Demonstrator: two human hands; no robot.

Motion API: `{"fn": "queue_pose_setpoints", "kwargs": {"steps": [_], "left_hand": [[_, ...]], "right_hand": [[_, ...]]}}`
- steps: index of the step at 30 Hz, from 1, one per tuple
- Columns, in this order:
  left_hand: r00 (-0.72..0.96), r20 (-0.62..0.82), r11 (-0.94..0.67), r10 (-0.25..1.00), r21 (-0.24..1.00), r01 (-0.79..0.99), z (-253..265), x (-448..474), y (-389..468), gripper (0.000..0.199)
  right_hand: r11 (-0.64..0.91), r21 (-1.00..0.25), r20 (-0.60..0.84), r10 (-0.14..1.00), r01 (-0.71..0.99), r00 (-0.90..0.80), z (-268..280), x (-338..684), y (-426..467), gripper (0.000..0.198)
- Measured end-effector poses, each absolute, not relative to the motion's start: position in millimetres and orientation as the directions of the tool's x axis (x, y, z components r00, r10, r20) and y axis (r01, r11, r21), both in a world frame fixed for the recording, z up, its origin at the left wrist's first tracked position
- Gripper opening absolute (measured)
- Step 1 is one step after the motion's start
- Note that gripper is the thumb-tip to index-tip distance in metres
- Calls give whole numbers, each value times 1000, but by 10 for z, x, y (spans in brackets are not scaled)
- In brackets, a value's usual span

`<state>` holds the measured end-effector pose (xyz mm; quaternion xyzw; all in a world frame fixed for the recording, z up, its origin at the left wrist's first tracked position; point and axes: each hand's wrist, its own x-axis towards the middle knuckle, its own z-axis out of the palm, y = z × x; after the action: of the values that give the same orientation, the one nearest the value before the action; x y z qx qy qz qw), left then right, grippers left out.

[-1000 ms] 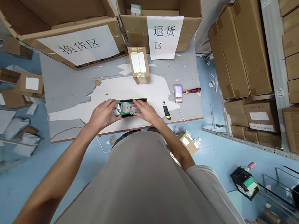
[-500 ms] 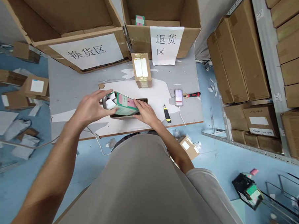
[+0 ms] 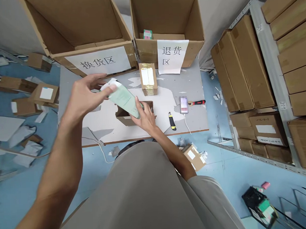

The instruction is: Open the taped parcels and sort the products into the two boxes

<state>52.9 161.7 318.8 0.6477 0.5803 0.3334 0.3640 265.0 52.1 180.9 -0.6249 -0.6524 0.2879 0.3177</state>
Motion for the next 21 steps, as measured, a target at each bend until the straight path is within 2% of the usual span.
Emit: {"fn": "queue_pose_setpoints", "kwargs": {"steps": [2,4,5,7,9,12,15,18,21], "left_hand": [[146,-31,-8,989,966,259,3097,515,1704,94],[173,-86,83,981,996,22,2934,539,1760,98],[188,-119,135,975,988,-77,2833,573,1769,98],[248,-182,241,951,942,-232,2617,680,1745,97],[320,-218,325,922,885,-333,2412,816,1678,94],[351,-239,381,905,822,-423,2183,983,1569,87],[339,-294,424,894,799,-426,2058,1041,1523,81],[314,-344,451,885,801,-395,2005,1028,1538,75],[273,-342,429,899,810,-399,1986,1009,1579,73]], "right_hand": [[14,-902,21,1000,432,11,1953,2715,486,101],[-56,-992,-57,998,116,-2,2083,2767,411,101],[-121,-991,-119,992,-63,-27,2129,2784,366,96],[-291,-883,-268,957,-369,-113,2163,2801,275,81],[-440,-725,-397,896,-529,-201,2129,2802,201,68],[-537,-588,-494,831,-606,-256,2026,2794,134,61],[-556,-560,-503,817,-614,-282,1972,2791,111,65],[-571,-600,-487,816,-560,-311,2004,2807,132,71],[-538,-725,-452,843,-430,-291,2081,2887,187,78]]}}
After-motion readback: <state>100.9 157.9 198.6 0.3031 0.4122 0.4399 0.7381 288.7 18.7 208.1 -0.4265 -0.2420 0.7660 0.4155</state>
